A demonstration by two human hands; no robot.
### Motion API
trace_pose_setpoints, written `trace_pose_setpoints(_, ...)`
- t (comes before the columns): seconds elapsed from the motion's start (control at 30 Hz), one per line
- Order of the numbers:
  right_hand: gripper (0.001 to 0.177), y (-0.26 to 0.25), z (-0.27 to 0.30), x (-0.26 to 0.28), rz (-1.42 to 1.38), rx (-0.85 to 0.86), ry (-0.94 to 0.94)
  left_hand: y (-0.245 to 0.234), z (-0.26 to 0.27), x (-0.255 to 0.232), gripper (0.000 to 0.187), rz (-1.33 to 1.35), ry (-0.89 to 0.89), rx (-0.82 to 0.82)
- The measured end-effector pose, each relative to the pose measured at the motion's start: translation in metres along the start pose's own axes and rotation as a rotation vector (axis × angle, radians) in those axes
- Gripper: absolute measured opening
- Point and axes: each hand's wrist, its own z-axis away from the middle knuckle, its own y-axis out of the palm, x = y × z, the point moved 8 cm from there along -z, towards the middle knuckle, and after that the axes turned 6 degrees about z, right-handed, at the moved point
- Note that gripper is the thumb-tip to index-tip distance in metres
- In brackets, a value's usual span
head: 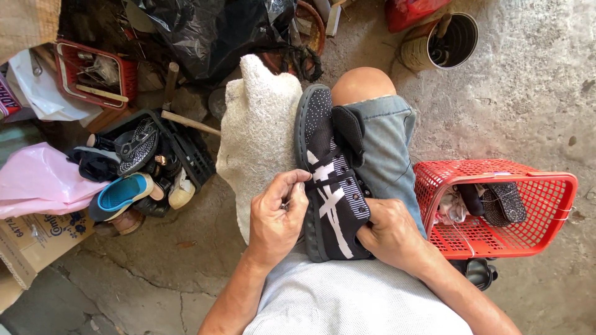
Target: Hand-sewing the sole of a sneaker to repair it using a needle and thread.
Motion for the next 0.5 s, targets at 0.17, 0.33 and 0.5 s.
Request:
trace_pose_setpoints(0.17, 0.019, -0.002, 0.004, -0.002, -0.098, 0.023, 0.071, 0.003, 0.001, 0.007, 0.021, -0.009, 0.016, -0.008)
trace_pose_setpoints(0.33, 0.018, -0.009, 0.000, 0.016, -0.098, 0.108, 0.144, 0.006, 0.000, -0.005, 0.019, -0.089, 0.042, -0.018)
trace_pose_setpoints(0.5, 0.022, -0.015, 0.010, 0.030, -0.089, 0.175, 0.263, 0.009, -0.004, -0.012, 0.017, -0.166, 0.064, 0.004)
